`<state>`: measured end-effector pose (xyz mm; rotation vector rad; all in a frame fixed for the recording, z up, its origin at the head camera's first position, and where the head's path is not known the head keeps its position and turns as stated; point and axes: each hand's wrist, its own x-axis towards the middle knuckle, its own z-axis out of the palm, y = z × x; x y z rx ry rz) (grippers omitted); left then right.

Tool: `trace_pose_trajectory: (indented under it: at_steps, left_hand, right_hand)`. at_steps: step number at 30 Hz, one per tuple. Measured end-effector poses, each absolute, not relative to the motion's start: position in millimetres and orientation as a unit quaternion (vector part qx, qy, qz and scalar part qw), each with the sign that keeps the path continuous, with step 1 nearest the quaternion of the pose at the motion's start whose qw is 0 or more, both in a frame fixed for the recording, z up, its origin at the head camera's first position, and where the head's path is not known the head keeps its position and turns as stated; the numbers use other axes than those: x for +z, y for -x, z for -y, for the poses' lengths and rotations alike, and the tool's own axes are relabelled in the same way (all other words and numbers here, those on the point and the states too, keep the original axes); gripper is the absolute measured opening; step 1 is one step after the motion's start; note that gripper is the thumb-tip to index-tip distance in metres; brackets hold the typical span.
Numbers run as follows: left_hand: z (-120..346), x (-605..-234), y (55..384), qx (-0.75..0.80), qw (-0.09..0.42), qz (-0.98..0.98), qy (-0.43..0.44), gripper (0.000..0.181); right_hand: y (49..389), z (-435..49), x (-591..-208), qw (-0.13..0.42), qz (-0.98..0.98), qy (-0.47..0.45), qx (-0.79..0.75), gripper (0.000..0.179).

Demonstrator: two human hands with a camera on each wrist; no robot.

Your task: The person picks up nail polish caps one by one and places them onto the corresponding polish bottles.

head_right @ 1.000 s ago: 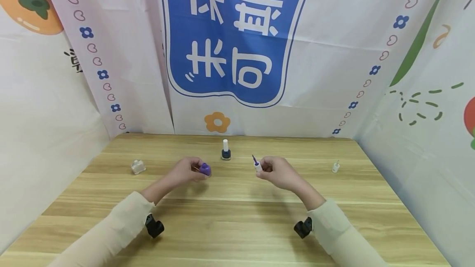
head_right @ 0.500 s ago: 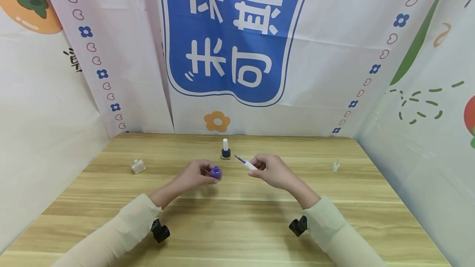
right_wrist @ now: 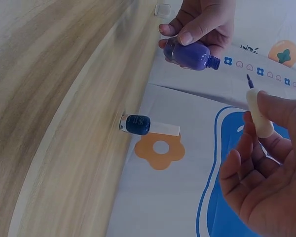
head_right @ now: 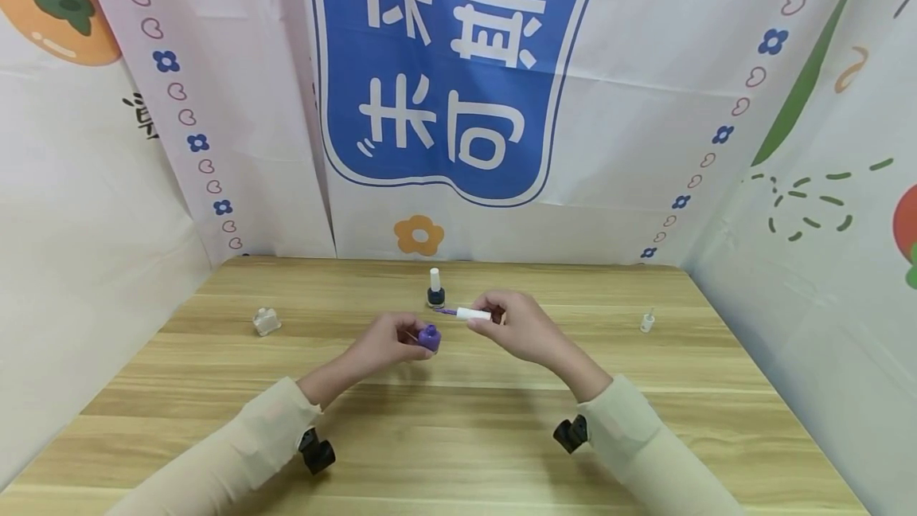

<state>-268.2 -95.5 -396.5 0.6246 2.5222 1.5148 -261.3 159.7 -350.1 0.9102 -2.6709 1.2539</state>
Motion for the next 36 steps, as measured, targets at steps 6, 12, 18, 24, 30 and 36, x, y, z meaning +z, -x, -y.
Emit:
trace_pose_trajectory:
  at_steps: [6,12,18,24,30,36]
  left_hand:
    - [92.4,-394.9,266.8,0.502,0.07,-0.838,-0.202,0.02]
    - [91.1,-394.7,266.3,0.501,0.067,-0.836,-0.212,0.019]
    - [90.8,-394.5,265.9,0.502,0.069,-0.835,-0.215,0.018]
    - [91.1,-395.7,266.0,0.501,0.063,-0.835,-0.216,0.018]
    - [90.6,-396.1,264.9,0.497,0.062,-0.838,-0.217,0.015]
    - [89.6,-396.6,264.2,0.495,0.063,-0.838,-0.22,0.013]
  right_hand:
    - [260.2,-158.4,-347.9,0.034,0.863,-0.313,0.395,0.004]
    - [260.0,-157.0,-348.5,0.031,0.864,-0.32,0.388,0.004]
    - [260.7,-156.9,-348.9,0.031,0.868,-0.317,0.38,0.004]
    - [259.1,-156.7,-348.6,0.035,0.872,-0.319,0.371,0.004]
    - [258.3,-155.0,-348.0,0.036,0.869,-0.324,0.372,0.005]
    - [259.0,-151.3,-347.0,0.032,0.864,-0.325,0.384,0.006]
